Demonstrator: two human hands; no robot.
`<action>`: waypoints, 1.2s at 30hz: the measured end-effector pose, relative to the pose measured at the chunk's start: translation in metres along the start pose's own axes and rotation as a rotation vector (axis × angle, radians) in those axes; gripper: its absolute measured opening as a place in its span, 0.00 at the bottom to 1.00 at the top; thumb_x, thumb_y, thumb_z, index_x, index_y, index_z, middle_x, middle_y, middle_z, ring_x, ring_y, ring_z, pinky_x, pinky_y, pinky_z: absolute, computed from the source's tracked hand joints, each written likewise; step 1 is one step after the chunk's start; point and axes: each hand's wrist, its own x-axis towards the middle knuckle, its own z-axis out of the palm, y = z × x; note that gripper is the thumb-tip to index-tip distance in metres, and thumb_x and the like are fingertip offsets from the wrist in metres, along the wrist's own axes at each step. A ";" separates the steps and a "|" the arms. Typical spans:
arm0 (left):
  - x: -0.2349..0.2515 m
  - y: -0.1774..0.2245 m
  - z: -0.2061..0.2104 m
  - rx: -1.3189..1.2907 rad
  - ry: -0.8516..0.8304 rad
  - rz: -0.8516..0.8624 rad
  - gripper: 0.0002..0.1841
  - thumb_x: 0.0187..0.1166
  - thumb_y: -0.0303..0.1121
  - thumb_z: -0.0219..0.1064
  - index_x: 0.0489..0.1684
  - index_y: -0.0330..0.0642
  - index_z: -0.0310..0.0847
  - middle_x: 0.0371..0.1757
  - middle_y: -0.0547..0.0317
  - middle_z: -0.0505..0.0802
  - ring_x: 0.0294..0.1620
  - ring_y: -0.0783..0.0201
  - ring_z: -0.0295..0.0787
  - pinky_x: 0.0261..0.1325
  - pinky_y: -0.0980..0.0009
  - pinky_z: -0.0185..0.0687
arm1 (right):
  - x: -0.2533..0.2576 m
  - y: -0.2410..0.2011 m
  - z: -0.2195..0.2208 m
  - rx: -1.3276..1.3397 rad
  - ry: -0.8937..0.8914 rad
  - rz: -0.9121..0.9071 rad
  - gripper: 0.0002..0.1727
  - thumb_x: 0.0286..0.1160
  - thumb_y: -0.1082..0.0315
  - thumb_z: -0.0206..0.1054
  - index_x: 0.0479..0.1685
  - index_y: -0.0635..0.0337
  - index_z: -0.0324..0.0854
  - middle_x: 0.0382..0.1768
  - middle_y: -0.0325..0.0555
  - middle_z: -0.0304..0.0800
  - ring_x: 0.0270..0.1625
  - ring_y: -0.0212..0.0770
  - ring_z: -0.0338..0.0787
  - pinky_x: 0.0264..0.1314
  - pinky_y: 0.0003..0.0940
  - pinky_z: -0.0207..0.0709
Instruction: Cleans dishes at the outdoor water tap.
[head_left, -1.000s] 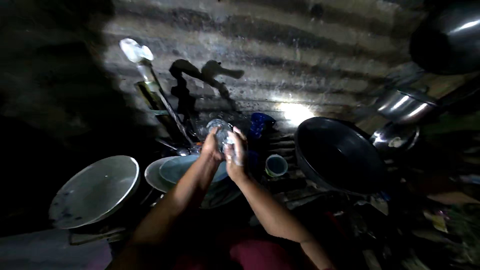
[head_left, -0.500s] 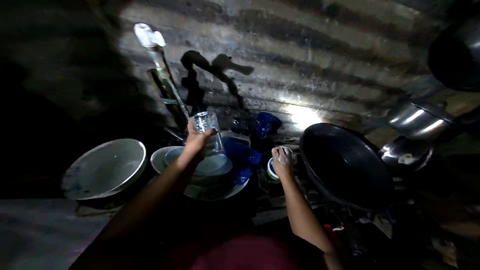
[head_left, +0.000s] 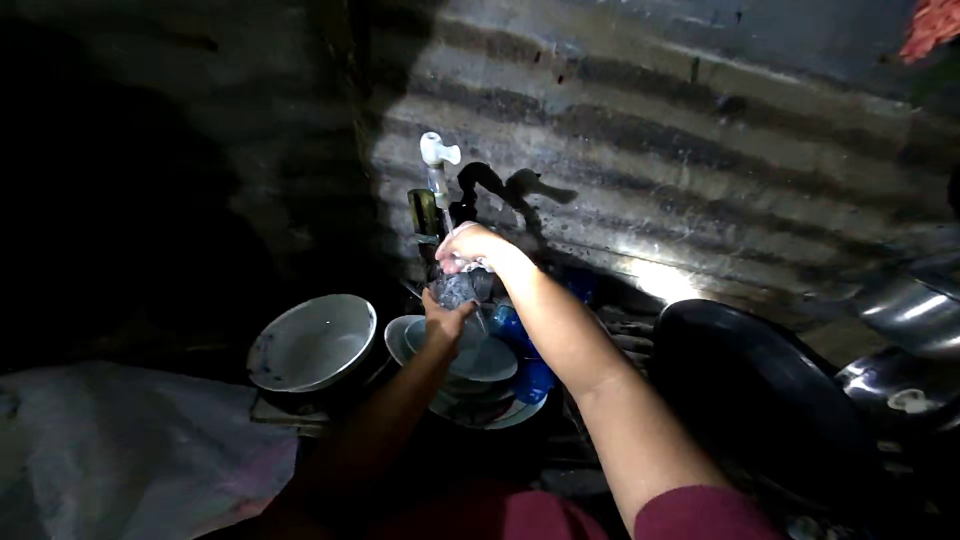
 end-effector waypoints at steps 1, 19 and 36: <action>0.000 0.000 -0.001 0.015 0.002 -0.006 0.58 0.60 0.19 0.83 0.92 0.40 0.40 0.81 0.34 0.74 0.77 0.46 0.78 0.75 0.52 0.78 | -0.001 -0.002 0.000 -0.139 -0.023 -0.038 0.15 0.84 0.67 0.64 0.60 0.67 0.85 0.48 0.52 0.91 0.44 0.39 0.86 0.53 0.39 0.79; -0.023 0.035 -0.012 -0.337 -0.387 -0.356 0.16 0.90 0.48 0.49 0.45 0.51 0.79 0.27 0.64 0.89 0.25 0.71 0.87 0.25 0.71 0.86 | -0.002 0.075 0.036 0.387 0.309 -0.198 0.15 0.81 0.66 0.71 0.53 0.73 0.83 0.52 0.59 0.89 0.54 0.45 0.84 0.62 0.45 0.78; 0.005 0.037 -0.017 -0.106 -0.341 0.000 0.33 0.93 0.60 0.30 0.78 0.52 0.69 0.53 0.60 0.91 0.49 0.66 0.90 0.50 0.61 0.87 | -0.040 0.125 0.083 0.477 0.354 -0.222 0.59 0.51 0.85 0.81 0.92 0.61 0.50 0.75 0.68 0.77 0.75 0.60 0.81 0.74 0.59 0.78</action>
